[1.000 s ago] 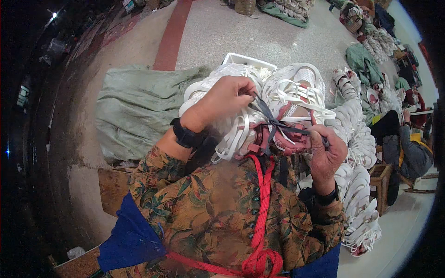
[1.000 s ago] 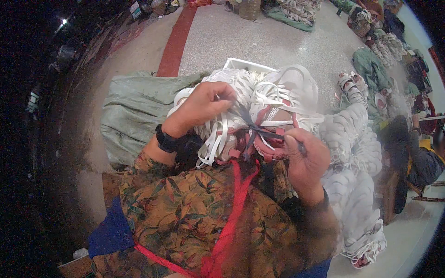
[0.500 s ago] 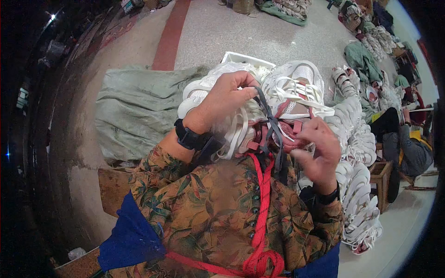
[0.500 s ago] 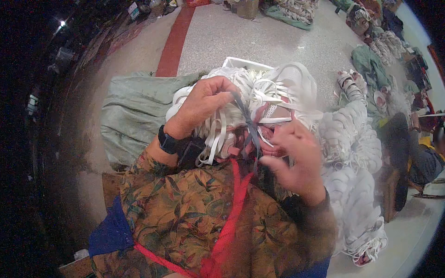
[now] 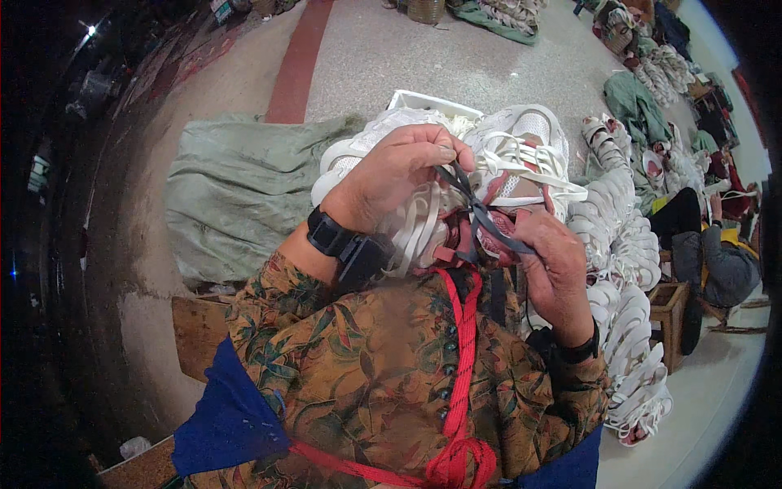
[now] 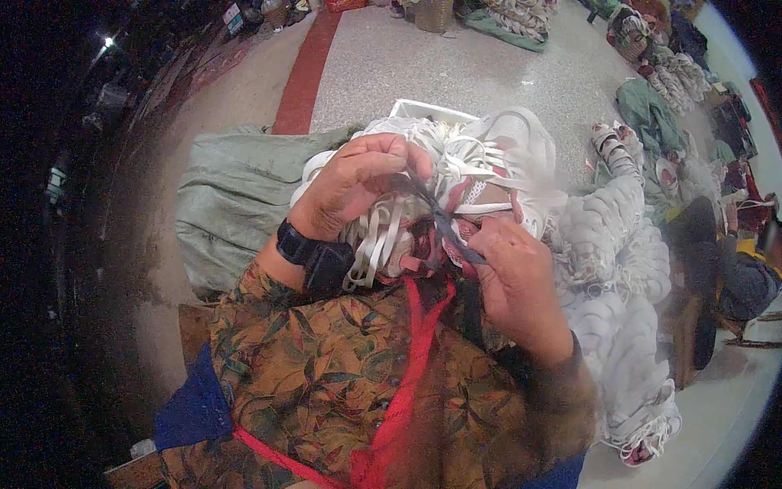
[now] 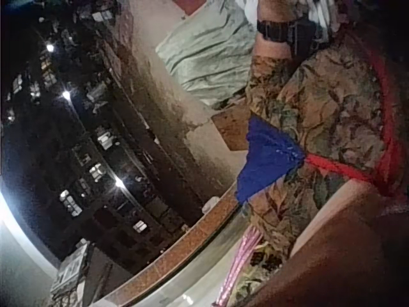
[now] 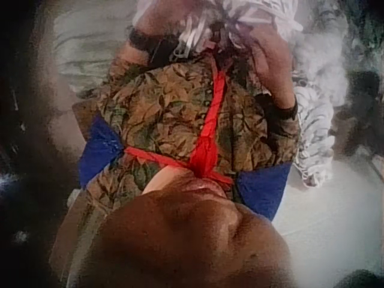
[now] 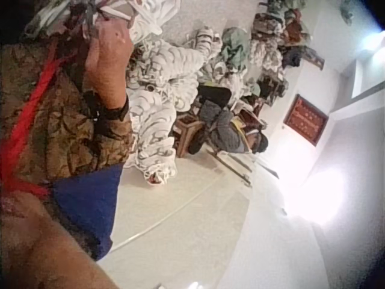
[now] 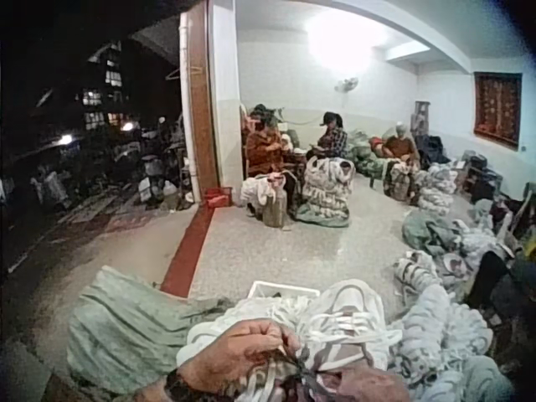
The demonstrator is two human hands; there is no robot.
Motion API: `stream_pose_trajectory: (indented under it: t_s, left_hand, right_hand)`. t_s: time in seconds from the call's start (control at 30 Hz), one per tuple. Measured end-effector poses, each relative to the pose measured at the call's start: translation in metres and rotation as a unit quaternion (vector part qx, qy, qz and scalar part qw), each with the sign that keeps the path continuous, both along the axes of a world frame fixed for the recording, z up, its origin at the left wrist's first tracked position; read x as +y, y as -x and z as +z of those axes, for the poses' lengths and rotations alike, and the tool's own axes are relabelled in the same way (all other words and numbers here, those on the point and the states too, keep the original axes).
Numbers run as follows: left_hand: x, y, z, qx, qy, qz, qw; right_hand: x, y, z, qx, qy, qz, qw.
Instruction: Lacing and threading shoelaces through the eyelets of several pairs of white shoes.
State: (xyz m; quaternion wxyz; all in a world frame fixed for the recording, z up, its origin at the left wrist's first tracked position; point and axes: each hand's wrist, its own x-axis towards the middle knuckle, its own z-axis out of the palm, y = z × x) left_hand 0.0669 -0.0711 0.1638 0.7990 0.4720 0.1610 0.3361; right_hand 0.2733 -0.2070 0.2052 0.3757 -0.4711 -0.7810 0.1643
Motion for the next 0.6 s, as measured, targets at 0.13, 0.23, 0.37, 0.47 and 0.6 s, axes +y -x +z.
stream_pose_trajectory:
  t_s: [0.13,0.23,0.37,0.47,0.6]
  left_hand:
    - [-0.004,-0.003,0.009,-0.066,0.045,-0.022,0.997]
    - [-0.007,-0.007,0.005,-0.117,0.095,-0.061,0.987]
    - [-0.011,-0.013,0.009,-0.086,0.099,-0.025,0.991]
    - [-0.013,-0.014,0.009,-0.043,0.066,0.0,0.997]
    - [-0.013,-0.016,0.005,0.048,-0.003,0.016,0.999]
  right_hand:
    - [0.0,-0.005,-0.005,0.103,-0.012,-0.003,0.995]
    - [0.001,-0.001,-0.006,0.22,-0.017,0.008,0.975]
    - [-0.004,-0.001,-0.011,0.318,0.054,0.085,0.943]
    - [-0.017,-0.007,-0.017,0.283,0.166,0.015,0.944]
    - [-0.025,-0.008,-0.01,0.16,0.107,-0.043,0.98]
